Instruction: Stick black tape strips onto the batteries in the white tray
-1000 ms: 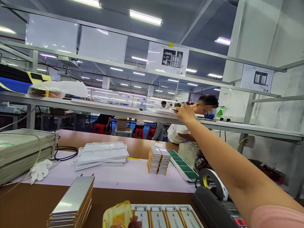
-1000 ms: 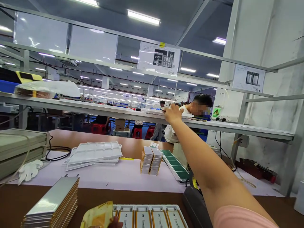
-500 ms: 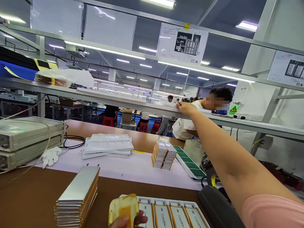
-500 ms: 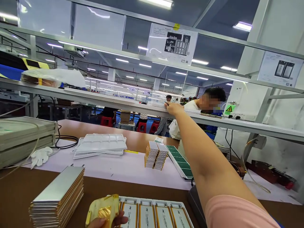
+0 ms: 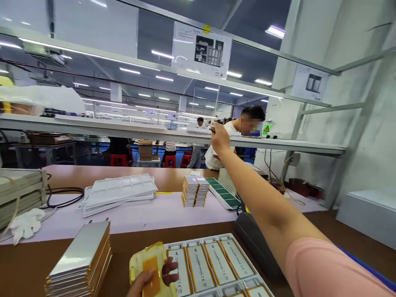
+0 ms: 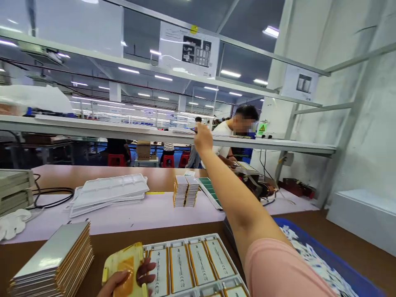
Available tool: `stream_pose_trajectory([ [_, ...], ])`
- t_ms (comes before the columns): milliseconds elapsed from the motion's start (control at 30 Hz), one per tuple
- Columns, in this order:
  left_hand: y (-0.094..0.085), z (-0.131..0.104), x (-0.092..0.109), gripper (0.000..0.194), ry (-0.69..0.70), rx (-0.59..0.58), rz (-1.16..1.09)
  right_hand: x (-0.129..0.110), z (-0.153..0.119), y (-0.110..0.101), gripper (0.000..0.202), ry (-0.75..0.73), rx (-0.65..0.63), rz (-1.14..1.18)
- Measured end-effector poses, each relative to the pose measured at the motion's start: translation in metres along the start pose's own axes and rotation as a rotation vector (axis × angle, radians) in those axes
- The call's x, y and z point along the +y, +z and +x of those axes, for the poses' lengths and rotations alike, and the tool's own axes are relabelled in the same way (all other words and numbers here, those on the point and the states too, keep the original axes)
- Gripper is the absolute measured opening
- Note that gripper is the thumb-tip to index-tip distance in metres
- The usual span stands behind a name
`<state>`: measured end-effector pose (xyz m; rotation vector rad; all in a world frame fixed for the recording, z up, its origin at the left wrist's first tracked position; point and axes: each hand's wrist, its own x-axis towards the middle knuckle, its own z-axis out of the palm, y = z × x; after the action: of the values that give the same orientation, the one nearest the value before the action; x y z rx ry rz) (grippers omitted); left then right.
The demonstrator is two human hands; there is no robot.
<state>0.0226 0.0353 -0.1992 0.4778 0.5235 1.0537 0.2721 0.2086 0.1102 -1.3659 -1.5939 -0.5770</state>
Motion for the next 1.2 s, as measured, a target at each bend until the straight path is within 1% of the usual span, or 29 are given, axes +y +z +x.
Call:
stream_pose_trajectory([
  [33, 0.002, -0.001, 0.001, 0.037, 0.005, 0.020, 0.014, -0.004, -0.025, -0.004, 0.034, -0.020, -0.025, 0.077],
  [67, 0.005, -0.002, 0.002, 0.040, 0.014, 0.039, 0.023, -0.009, -0.056, -0.008, 0.032, -0.056, -0.129, 0.154],
  [133, 0.009, -0.004, 0.004, 0.045, 0.037, 0.066, 0.032, -0.016, -0.131, -0.013, 0.028, -0.151, -0.475, 0.303],
  [167, 0.010, -0.006, 0.005, 0.046, 0.052, 0.075, 0.034, -0.017, -0.172, -0.015, 0.030, -0.183, -0.652, 0.362],
  [200, 0.011, -0.008, 0.005, 0.046, 0.071, 0.082, 0.037, -0.017, -0.212, -0.018, 0.030, -0.207, -0.793, 0.434],
  [233, 0.012, -0.010, 0.005, 0.044, 0.089, 0.086, 0.039, -0.015, -0.249, -0.022, 0.025, -0.222, -0.888, 0.505],
  [267, 0.013, -0.012, 0.005, 0.042, 0.100, 0.082, 0.040, -0.012, -0.282, -0.027, 0.023, -0.208, -0.949, 0.550],
  [300, 0.015, -0.013, 0.005, 0.040, 0.107, 0.074, 0.034, -0.007, -0.310, -0.033, 0.022, -0.158, -0.956, 0.560],
  [333, 0.016, -0.015, 0.005, 0.038, 0.109, 0.055, 0.020, -0.003, -0.331, -0.041, 0.022, -0.104, -0.940, 0.575],
  [367, 0.018, -0.016, 0.004, 0.037, 0.111, 0.024, -0.001, 0.002, -0.346, -0.050, 0.021, -0.053, -0.924, 0.583],
  [400, 0.019, -0.017, 0.003, 0.037, 0.123, 0.006, -0.027, 0.007, -0.356, -0.058, 0.021, -0.013, -0.907, 0.583],
  [467, 0.022, -0.016, 0.001, 0.038, 0.124, 0.010, -0.076, 0.019, -0.363, -0.073, 0.022, 0.005, -0.899, 0.541],
  [500, 0.023, -0.015, -0.001, 0.038, 0.119, 0.017, -0.099, 0.026, -0.363, -0.079, 0.023, -0.010, -0.905, 0.476],
  [567, 0.024, -0.013, -0.003, 0.038, 0.117, 0.052, -0.111, 0.046, -0.361, -0.092, 0.025, -0.021, -0.916, 0.279],
  [600, 0.025, -0.013, -0.004, 0.038, 0.120, 0.073, -0.106, 0.059, -0.360, -0.098, 0.027, 0.003, -0.904, 0.173],
  [633, 0.026, -0.012, -0.004, 0.037, 0.130, 0.097, -0.095, 0.074, -0.358, -0.105, 0.028, 0.054, -0.870, 0.076],
  [667, 0.026, -0.012, -0.004, 0.036, 0.143, 0.120, -0.081, 0.090, -0.357, -0.112, 0.029, 0.125, -0.808, -0.009],
  [733, 0.026, -0.011, -0.002, 0.034, 0.166, 0.153, -0.051, 0.127, -0.353, -0.125, 0.031, 0.302, -0.625, -0.158],
  [800, 0.026, -0.008, 0.000, 0.034, 0.177, 0.179, -0.022, 0.163, -0.345, -0.134, 0.038, 0.493, -0.455, -0.306],
  [833, 0.026, -0.007, 0.001, 0.034, 0.171, 0.185, -0.011, 0.178, -0.341, -0.136, 0.040, 0.575, -0.404, -0.367],
  [867, 0.026, -0.005, 0.002, 0.035, 0.167, 0.193, -0.004, 0.192, -0.337, -0.138, 0.039, 0.633, -0.384, -0.410],
  [900, 0.027, -0.004, 0.003, 0.035, 0.168, 0.201, 0.000, 0.203, -0.333, -0.138, 0.039, 0.659, -0.393, -0.429],
  [933, 0.027, -0.004, 0.004, 0.036, 0.171, 0.206, 0.001, 0.211, -0.330, -0.137, 0.039, 0.648, -0.418, -0.428],
  [1000, 0.029, -0.005, 0.004, 0.038, 0.180, 0.211, -0.003, 0.219, -0.330, -0.134, 0.040, 0.575, -0.480, -0.406],
  [1067, 0.031, -0.007, 0.004, 0.038, 0.178, 0.217, -0.003, 0.220, -0.335, -0.131, 0.042, 0.519, -0.510, -0.396],
  [1200, 0.032, -0.008, 0.002, 0.036, 0.172, 0.202, 0.010, 0.217, -0.348, -0.132, 0.045, 0.492, -0.531, -0.459],
])
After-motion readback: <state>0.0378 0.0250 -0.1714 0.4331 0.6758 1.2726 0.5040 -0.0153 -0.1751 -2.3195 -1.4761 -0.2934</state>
